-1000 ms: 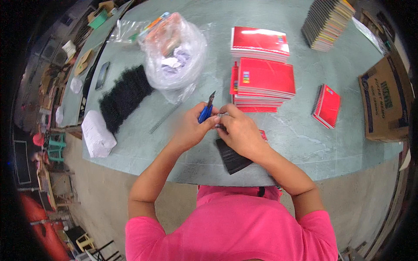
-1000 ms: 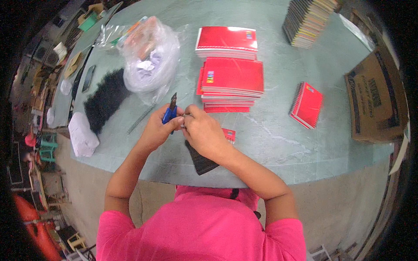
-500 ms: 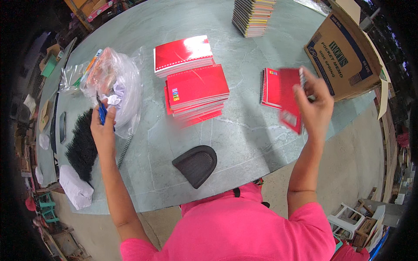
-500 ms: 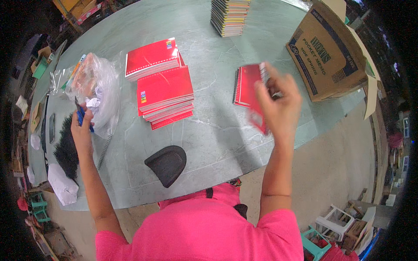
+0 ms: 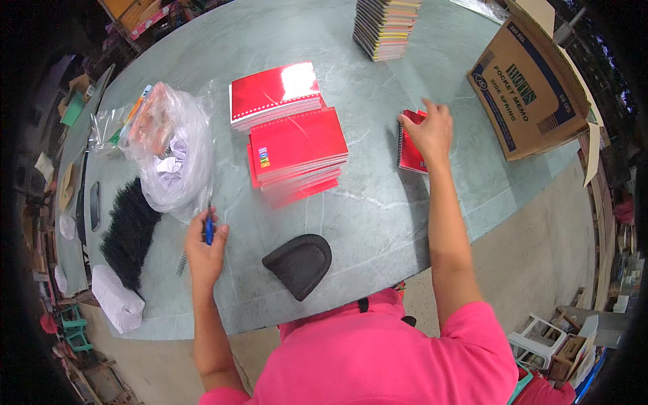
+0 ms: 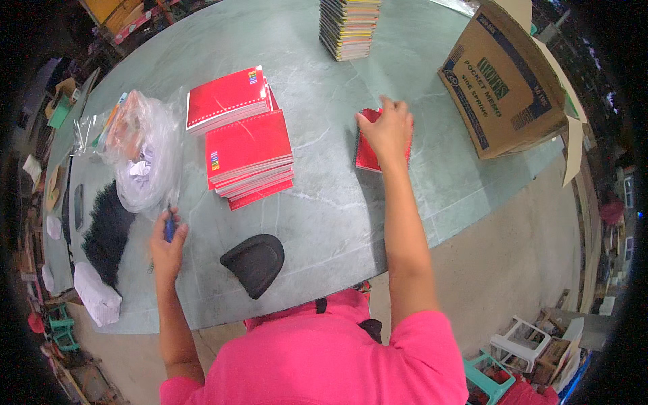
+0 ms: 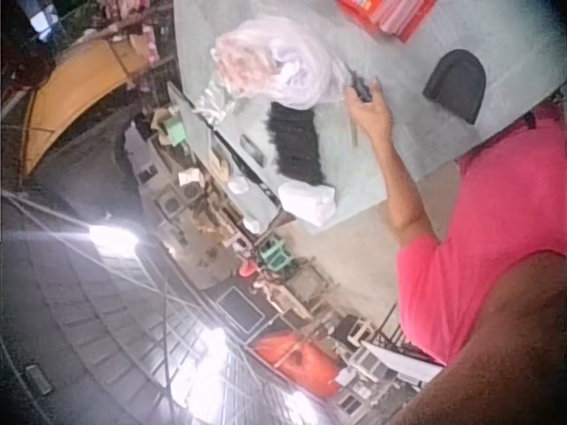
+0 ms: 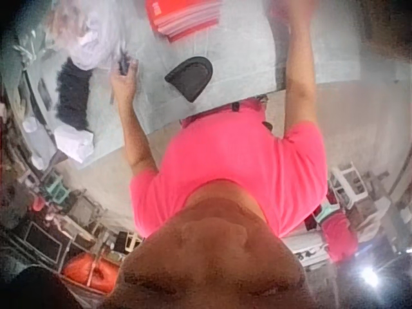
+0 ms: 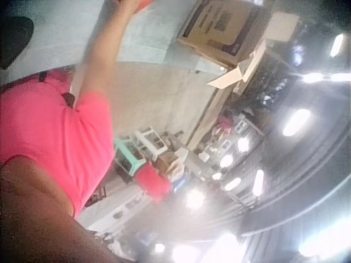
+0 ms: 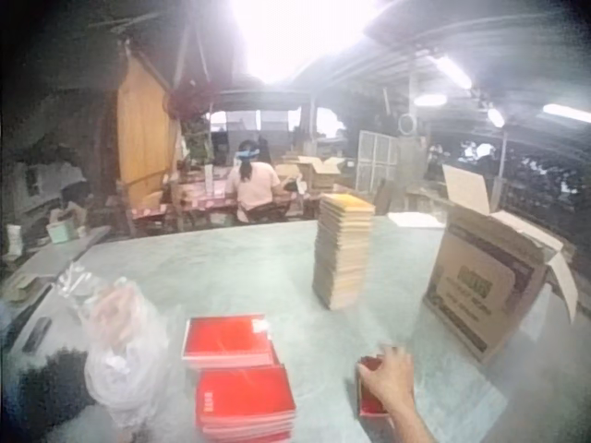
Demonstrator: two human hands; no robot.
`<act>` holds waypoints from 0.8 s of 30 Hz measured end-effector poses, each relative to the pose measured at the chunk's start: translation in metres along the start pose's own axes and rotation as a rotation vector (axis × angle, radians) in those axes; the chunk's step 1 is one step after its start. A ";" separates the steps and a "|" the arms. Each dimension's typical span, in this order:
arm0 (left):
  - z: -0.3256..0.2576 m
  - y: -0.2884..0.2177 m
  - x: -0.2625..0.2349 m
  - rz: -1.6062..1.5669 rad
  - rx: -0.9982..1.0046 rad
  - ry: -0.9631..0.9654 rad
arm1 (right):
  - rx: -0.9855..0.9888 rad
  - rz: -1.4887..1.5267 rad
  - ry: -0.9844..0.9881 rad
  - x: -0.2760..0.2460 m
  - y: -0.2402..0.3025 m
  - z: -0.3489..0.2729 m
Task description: The person assembles notebooks by threading wire coils through the punched edges of small red booklets, using pliers to trim and secure the coils, and stacking the finished notebooks on the table.
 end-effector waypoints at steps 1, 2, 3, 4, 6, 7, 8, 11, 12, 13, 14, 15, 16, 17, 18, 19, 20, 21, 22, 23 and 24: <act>-0.004 0.007 0.007 -0.005 0.064 -0.040 | 0.021 -0.071 -0.047 -0.012 0.005 -0.008; -0.006 0.011 0.013 0.057 0.071 -0.037 | 0.074 -0.106 -0.003 -0.011 -0.001 -0.013; -0.007 0.014 0.018 0.120 0.079 -0.034 | 0.126 -0.140 0.042 -0.008 -0.009 -0.019; -0.008 0.014 0.022 0.180 0.089 -0.032 | 0.178 -0.176 0.083 -0.005 -0.015 -0.023; -0.011 0.007 0.031 0.231 0.138 -0.064 | 0.208 -0.145 0.129 0.005 -0.024 -0.029; -0.012 0.009 0.036 0.266 0.176 -0.080 | 0.222 -0.126 0.158 0.011 -0.027 -0.032; -0.014 0.009 0.039 0.302 0.213 -0.097 | 0.183 -0.106 0.138 0.012 -0.027 -0.030; -0.014 0.007 0.045 0.402 0.255 -0.113 | 0.116 -0.066 0.088 0.016 -0.024 -0.018; -0.015 0.008 0.046 0.415 0.267 -0.118 | 0.124 -0.070 0.081 0.018 -0.022 -0.017; -0.017 0.009 0.046 0.426 0.276 -0.126 | 0.128 -0.075 0.073 0.018 -0.021 -0.015; -0.018 0.010 0.047 0.436 0.285 -0.133 | 0.131 -0.084 0.077 0.019 -0.020 -0.014; -0.018 0.009 0.047 0.439 0.305 -0.150 | 0.134 -0.094 0.080 0.019 -0.021 -0.014; -0.020 0.008 0.048 0.442 0.322 -0.166 | 0.136 -0.105 0.085 0.019 -0.022 -0.014; -0.021 0.008 0.049 0.444 0.340 -0.182 | 0.119 -0.100 0.070 0.019 -0.026 -0.014; -0.021 0.009 0.049 0.439 0.349 -0.188 | 0.102 -0.095 0.054 0.020 -0.033 -0.014; -0.021 0.010 0.050 0.436 0.357 -0.195 | 0.085 -0.089 0.040 0.020 -0.036 -0.015; -0.022 0.010 0.049 0.437 0.364 -0.205 | 0.080 -0.148 0.073 0.014 -0.027 -0.018; -0.022 0.011 0.049 0.437 0.364 -0.209 | 0.076 -0.208 0.106 0.004 -0.019 -0.021; -0.022 0.010 0.049 0.432 0.367 -0.207 | 0.078 -0.272 0.135 -0.004 -0.015 -0.026; -0.022 0.009 0.049 0.427 0.371 -0.204 | 0.047 -0.236 0.169 -0.004 -0.014 -0.031; -0.023 0.009 0.048 0.425 0.366 -0.205 | 0.016 -0.199 0.204 -0.003 -0.014 -0.036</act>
Point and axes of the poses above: each hand's wrist, its own z-axis towards the middle knuckle, its own x-axis out of the palm, y = z × x, the point moved 5 cm from there along z, towards the middle knuckle, and after that the axes turned 7 degrees about -x, right-handed, at the moved point
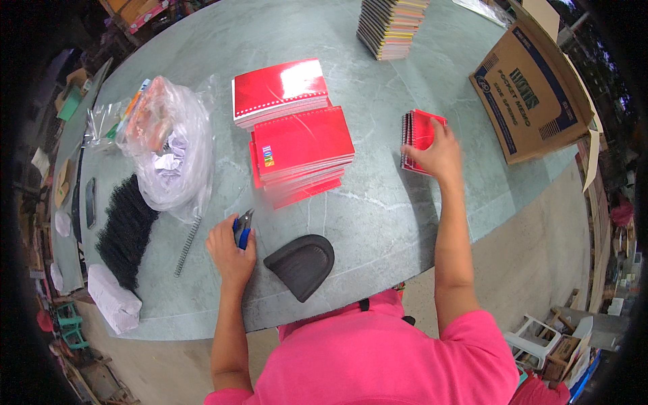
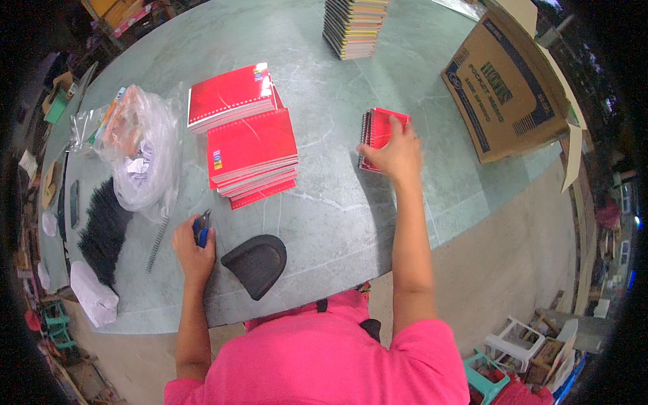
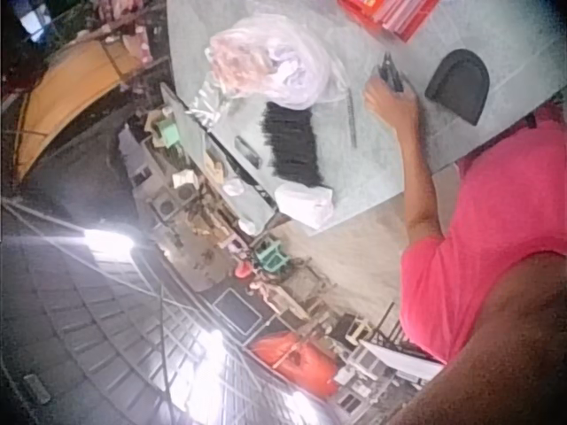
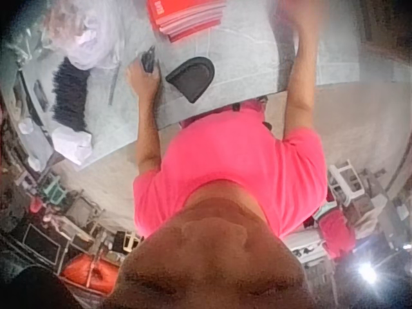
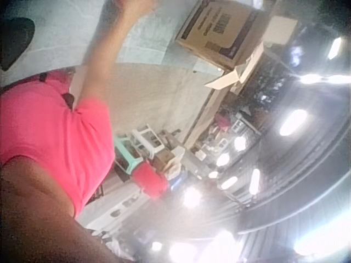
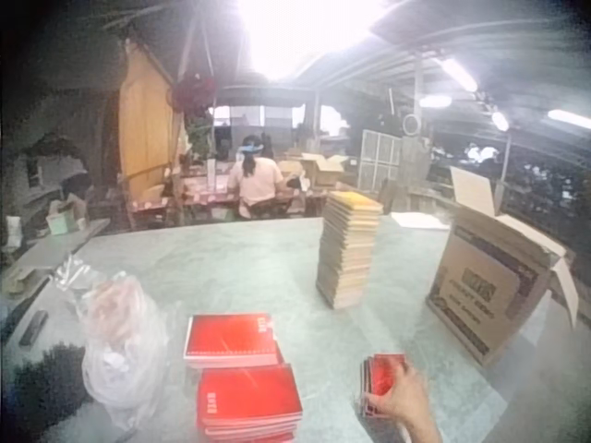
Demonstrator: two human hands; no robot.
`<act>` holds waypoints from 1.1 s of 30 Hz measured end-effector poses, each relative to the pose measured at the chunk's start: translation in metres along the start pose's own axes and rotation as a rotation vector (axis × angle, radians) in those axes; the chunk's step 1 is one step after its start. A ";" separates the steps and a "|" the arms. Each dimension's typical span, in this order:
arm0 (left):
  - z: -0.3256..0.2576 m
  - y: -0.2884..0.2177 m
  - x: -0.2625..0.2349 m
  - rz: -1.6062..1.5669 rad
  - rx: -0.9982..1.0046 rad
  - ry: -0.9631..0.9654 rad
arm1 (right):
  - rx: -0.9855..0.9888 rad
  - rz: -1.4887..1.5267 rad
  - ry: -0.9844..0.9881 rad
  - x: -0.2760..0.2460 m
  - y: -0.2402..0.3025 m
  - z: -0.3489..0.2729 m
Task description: The person assembles notebooks by threading wire coils through the punched edges of small red booklets, using pliers to trim and secure the coils, and stacking the finished notebooks on the table.
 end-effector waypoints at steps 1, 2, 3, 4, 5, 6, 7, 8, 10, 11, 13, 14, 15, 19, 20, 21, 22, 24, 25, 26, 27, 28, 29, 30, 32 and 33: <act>0.000 -0.001 0.001 -0.008 -0.002 -0.001 | -0.035 0.030 0.026 0.000 0.000 -0.002; 0.000 -0.001 0.001 -0.015 -0.004 -0.002 | -0.044 0.054 -0.032 -0.001 -0.003 -0.003; 0.001 -0.001 0.002 -0.014 -0.006 0.003 | -0.055 0.079 -0.090 0.000 -0.006 -0.003; 0.001 0.000 0.001 -0.009 -0.010 0.009 | -0.068 0.105 -0.145 -0.001 -0.009 -0.004; 0.000 0.001 0.001 -0.004 -0.015 0.015 | -0.062 0.130 -0.154 -0.002 -0.013 -0.003; 0.000 0.001 0.002 -0.009 -0.012 0.015 | -0.055 0.154 -0.162 -0.005 -0.019 -0.001; 0.000 0.002 0.002 -0.010 -0.009 0.013 | -0.050 0.182 -0.171 -0.006 -0.020 0.001; 0.000 0.002 0.002 -0.012 -0.006 0.011 | -0.052 0.151 -0.206 -0.009 -0.019 0.001; 0.000 0.001 0.001 -0.011 -0.008 0.009 | -0.055 0.090 -0.277 -0.015 -0.016 0.000; 0.000 0.001 0.001 -0.011 -0.007 0.009 | -0.044 0.068 -0.252 -0.012 -0.014 0.001; 0.000 0.001 0.001 -0.007 -0.009 0.007 | -0.024 0.026 -0.203 -0.004 -0.007 0.002; 0.000 0.001 0.000 -0.004 -0.010 0.005 | -0.021 0.005 -0.181 -0.004 -0.005 0.001; 0.000 0.001 0.000 -0.003 -0.006 0.004 | -0.017 -0.016 -0.160 -0.005 -0.002 -0.002; -0.001 0.002 0.002 0.000 -0.008 0.003 | 0.037 0.019 -0.148 -0.007 0.002 -0.007; -0.001 0.002 0.003 0.000 -0.011 0.003 | 0.046 0.036 -0.114 -0.007 -0.001 -0.007; -0.002 0.002 0.003 -0.001 -0.019 0.010 | 0.056 0.053 -0.081 -0.007 -0.004 -0.005; -0.002 0.003 0.003 0.001 -0.026 0.015 | 0.066 0.072 -0.048 -0.007 -0.007 -0.004; -0.003 0.003 0.004 0.012 -0.039 0.030 | -0.012 0.028 -0.100 -0.009 -0.009 -0.006; -0.003 0.004 0.002 0.028 -0.048 0.033 | -0.059 0.013 -0.126 -0.010 -0.005 -0.007; -0.004 0.006 0.001 0.044 -0.059 0.036 | -0.179 0.077 -0.225 -0.015 0.002 -0.009; -0.003 0.003 0.003 0.077 -0.050 0.023 | -0.300 0.142 -0.324 -0.021 0.010 -0.014; -0.001 0.002 0.004 0.125 -0.050 0.009 | -0.428 0.223 -0.414 -0.026 0.023 -0.020; -0.001 0.002 0.006 0.182 -0.054 -0.003 | -0.560 0.283 -0.416 -0.032 0.049 -0.028; 0.002 0.007 0.012 0.196 -0.065 -0.005 | -0.692 0.345 -0.419 -0.039 0.078 -0.037; 0.017 0.007 0.023 0.232 -0.098 0.000 | -0.966 0.433 -0.384 -0.048 0.141 -0.062; 0.026 0.003 0.027 0.245 -0.119 0.005 | -1.109 0.446 -0.347 -0.048 0.169 -0.075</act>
Point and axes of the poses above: each hand's wrist, its own z-axis towards the middle knuckle, its own x-axis out of the palm, y = z × x, the point moved 5 cm from there along z, towards the middle knuckle, and after that the axes turned 7 degrees about -x, right-handed, at the moved point
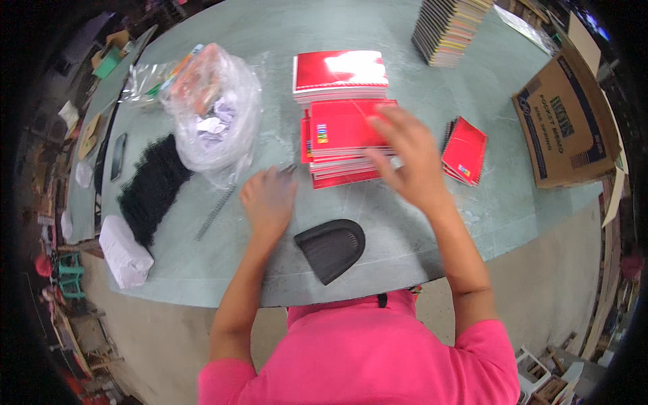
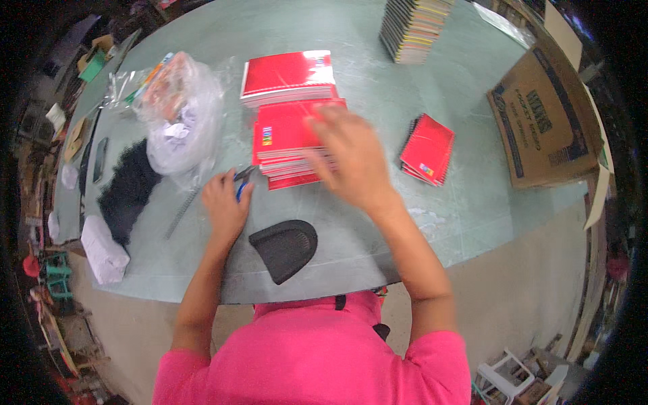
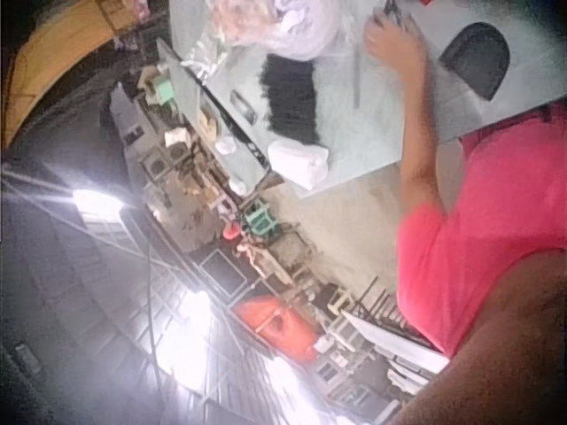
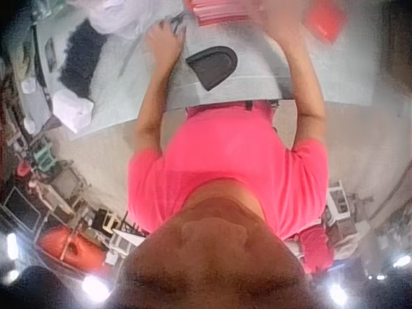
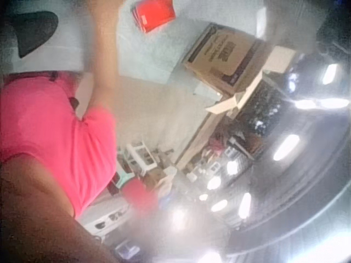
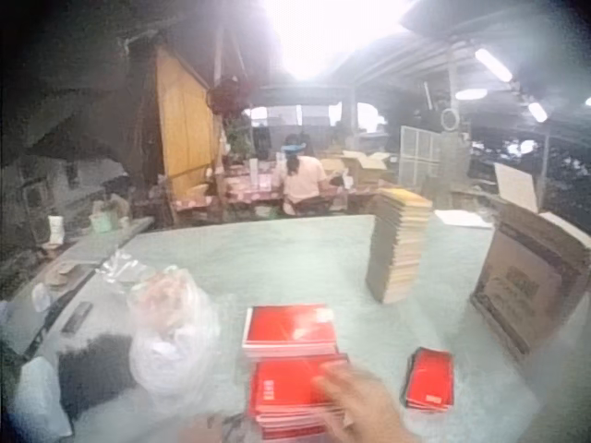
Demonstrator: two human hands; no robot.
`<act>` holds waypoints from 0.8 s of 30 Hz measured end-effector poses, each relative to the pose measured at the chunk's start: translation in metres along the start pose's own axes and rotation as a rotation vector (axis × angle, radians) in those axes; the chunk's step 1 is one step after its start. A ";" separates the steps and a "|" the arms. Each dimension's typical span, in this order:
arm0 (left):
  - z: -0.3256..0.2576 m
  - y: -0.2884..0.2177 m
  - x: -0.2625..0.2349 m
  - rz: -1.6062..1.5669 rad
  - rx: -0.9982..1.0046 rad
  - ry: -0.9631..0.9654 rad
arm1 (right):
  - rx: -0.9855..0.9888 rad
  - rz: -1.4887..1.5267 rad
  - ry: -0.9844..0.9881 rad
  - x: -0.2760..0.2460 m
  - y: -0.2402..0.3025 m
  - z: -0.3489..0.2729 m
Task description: The person assembles notebooks by threading wire coils through the punched edges of small red booklets, using pliers to trim and secure the coils, and stacking the finished notebooks on the table.
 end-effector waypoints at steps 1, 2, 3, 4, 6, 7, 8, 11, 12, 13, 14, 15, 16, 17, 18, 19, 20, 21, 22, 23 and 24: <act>0.006 -0.003 0.000 -0.042 0.031 -0.029 | 0.006 -0.014 0.035 0.016 0.012 0.008; 0.011 -0.007 0.001 -0.089 0.065 -0.059 | 0.011 -0.034 0.070 0.033 0.022 0.014; 0.013 -0.008 -0.001 -0.135 0.099 -0.088 | 0.015 -0.054 0.106 0.043 0.027 0.017; 0.011 -0.013 -0.012 -0.188 0.131 -0.062 | 0.016 -0.072 0.127 0.046 0.029 0.015; 0.005 -0.003 -0.024 -0.278 0.149 -0.060 | 0.018 -0.110 0.168 0.047 0.027 0.011; -0.001 0.004 -0.032 -0.320 0.149 -0.058 | 0.009 -0.054 0.166 0.045 0.026 0.009; -0.003 0.004 -0.037 -0.371 0.122 0.044 | 0.013 0.000 0.165 0.038 0.022 0.003; -0.011 -0.006 -0.062 -0.717 -0.016 0.254 | 0.082 0.347 0.036 0.011 0.038 0.008; -0.015 -0.022 -0.067 -0.955 -0.096 0.257 | 0.124 0.552 -0.087 0.005 0.046 0.007; -0.018 -0.034 -0.071 -1.193 -0.175 0.259 | 0.170 0.753 -0.214 0.000 0.054 0.003; -0.019 -0.040 -0.069 -1.330 -0.228 0.359 | 0.245 0.998 -0.394 0.003 0.061 0.000; -0.018 -0.045 -0.066 -1.465 -0.282 0.462 | 0.321 1.088 -0.403 0.009 0.062 -0.010; -0.019 -0.049 -0.063 -1.600 -0.335 0.564 | 0.395 1.178 -0.411 0.017 0.061 -0.023; -0.017 -0.046 -0.060 -1.519 -0.318 0.579 | 0.472 1.264 -0.422 0.027 0.058 -0.035; -0.015 -0.040 -0.055 -1.438 -0.301 0.594 | 0.611 1.281 -0.426 0.035 0.048 -0.050; -0.015 -0.034 -0.051 -1.358 -0.288 0.607 | 0.659 1.270 -0.332 0.040 0.037 -0.063; -0.012 -0.033 -0.056 -1.183 -0.170 0.549 | 0.709 1.255 -0.243 0.041 0.024 -0.075; -0.010 -0.034 -0.060 -1.008 -0.055 0.489 | 0.757 1.238 -0.153 0.042 0.013 -0.086; -0.009 -0.036 -0.063 -0.829 0.055 0.429 | 0.658 0.885 -0.083 0.034 0.006 -0.088; -0.012 -0.036 -0.055 -0.795 0.050 0.476 | 0.493 0.673 -0.049 0.025 0.011 -0.074; -0.015 -0.036 -0.044 -0.762 0.044 0.521 | 0.326 0.462 -0.016 0.014 0.020 -0.058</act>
Point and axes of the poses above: each hand's wrist, its own z-axis towards the middle knuckle, its own x-axis out of the palm, y = z × x, the point moved 5 cm from there along z, towards the middle knuckle, and after that the axes turned 7 degrees about -x, right-handed, at the moved point
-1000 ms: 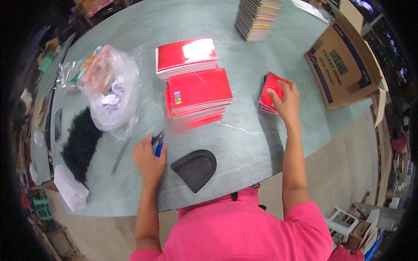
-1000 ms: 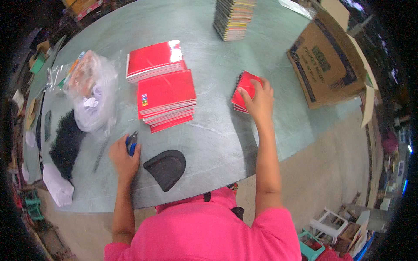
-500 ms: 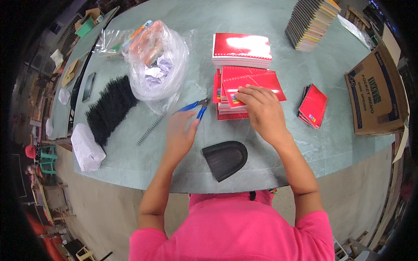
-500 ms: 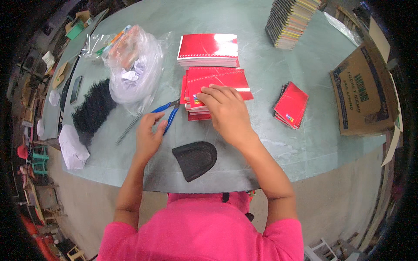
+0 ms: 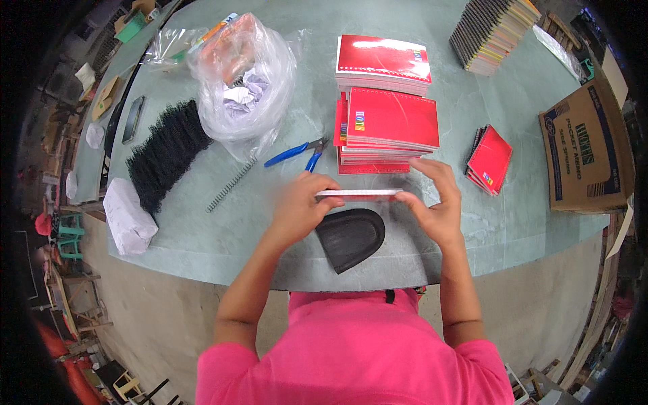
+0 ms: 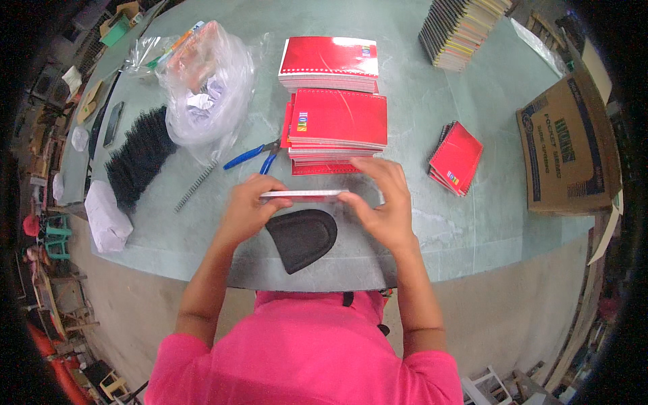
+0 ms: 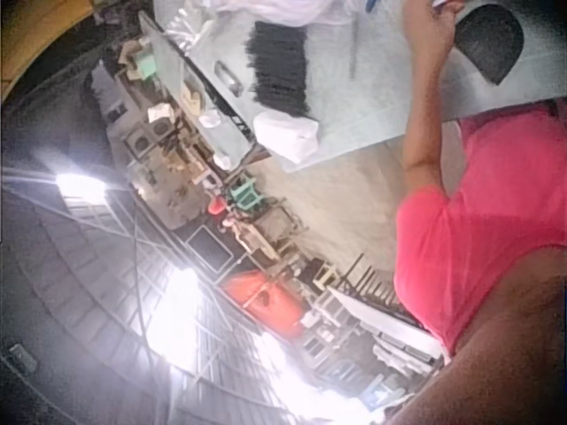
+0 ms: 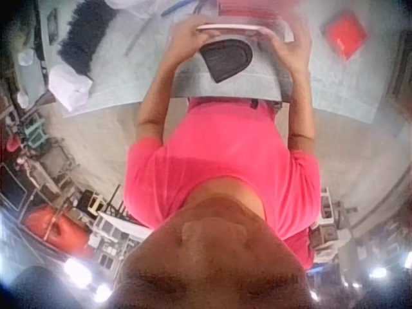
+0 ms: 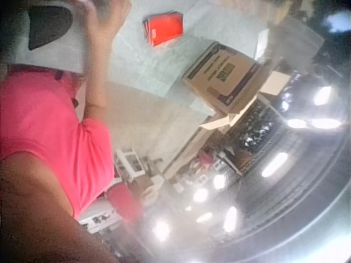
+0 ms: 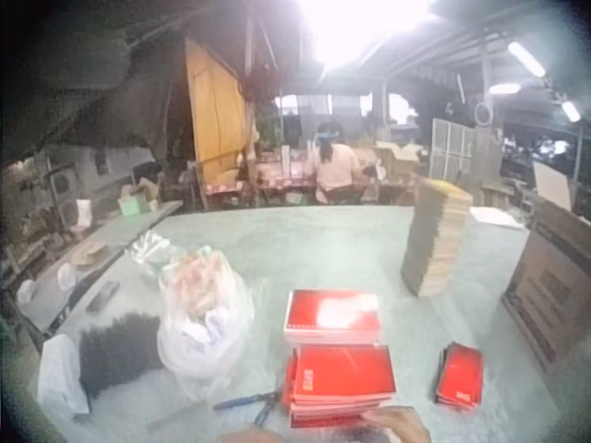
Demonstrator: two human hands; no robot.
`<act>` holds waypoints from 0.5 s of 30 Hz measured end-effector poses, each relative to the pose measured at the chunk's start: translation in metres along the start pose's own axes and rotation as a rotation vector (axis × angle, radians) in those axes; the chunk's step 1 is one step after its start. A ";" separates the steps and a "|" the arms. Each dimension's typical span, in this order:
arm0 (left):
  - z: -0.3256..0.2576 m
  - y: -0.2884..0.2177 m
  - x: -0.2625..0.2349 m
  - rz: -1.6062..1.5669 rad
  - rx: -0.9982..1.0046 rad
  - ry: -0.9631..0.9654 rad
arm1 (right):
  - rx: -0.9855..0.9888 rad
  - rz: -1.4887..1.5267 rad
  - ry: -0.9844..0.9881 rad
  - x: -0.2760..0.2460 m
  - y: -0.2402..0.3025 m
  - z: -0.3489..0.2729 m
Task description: The person assembles notebooks by threading wire coils through the punched edges of small red booklets, using pliers to trim and secure the coils, and stacking the finished notebooks on the table.
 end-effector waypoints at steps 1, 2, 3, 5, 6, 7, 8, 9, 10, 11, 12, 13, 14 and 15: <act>0.001 0.005 0.006 0.031 -0.029 0.033 | -0.167 -0.210 0.033 -0.001 0.020 0.013; 0.003 0.002 0.009 0.052 0.034 0.045 | -0.266 -0.223 0.085 0.009 0.039 0.025; 0.004 -0.002 0.013 0.073 0.095 0.056 | -0.216 -0.238 0.194 0.025 0.040 0.025; 0.002 -0.005 0.003 0.140 0.197 0.037 | -0.124 -0.265 0.413 0.056 0.040 0.013; -0.001 -0.003 -0.010 0.184 0.241 0.010 | -0.106 -0.219 0.366 0.061 0.041 0.012; -0.004 0.001 -0.026 0.233 0.280 -0.026 | -0.129 -0.222 0.341 0.064 0.041 0.014; -0.008 0.014 -0.046 0.309 0.189 -0.148 | -0.142 -0.230 0.323 0.062 0.040 0.013; -0.011 0.030 -0.067 0.384 0.097 -0.266 | -0.153 -0.238 0.305 0.061 0.039 0.012; -0.015 0.042 -0.083 0.486 0.022 -0.389 | -0.135 -0.255 0.291 0.062 0.038 0.014; -0.021 0.053 -0.096 0.586 -0.051 -0.513 | -0.119 -0.274 0.276 0.061 0.037 0.019; -0.027 0.072 -0.099 0.616 -0.096 -0.505 | -0.102 -0.294 0.260 0.062 0.037 0.022; -0.030 0.094 -0.100 0.642 -0.134 -0.498 | -0.100 -0.299 0.251 0.065 0.036 0.025; -0.030 0.101 -0.101 0.666 -0.168 -0.486 | -0.093 -0.308 0.238 0.067 0.035 0.027; -0.032 0.105 -0.101 0.619 -0.158 -0.478 | -0.085 -0.318 0.225 0.069 0.034 0.028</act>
Point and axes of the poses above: each hand's wrist, its own z-axis towards the middle knuckle, its own x-axis out of the palm, y = z × x, the point moved 5 cm from there along z, towards the middle knuckle, and after that the axes turned 7 degrees about -x, right-handed, at the moved point
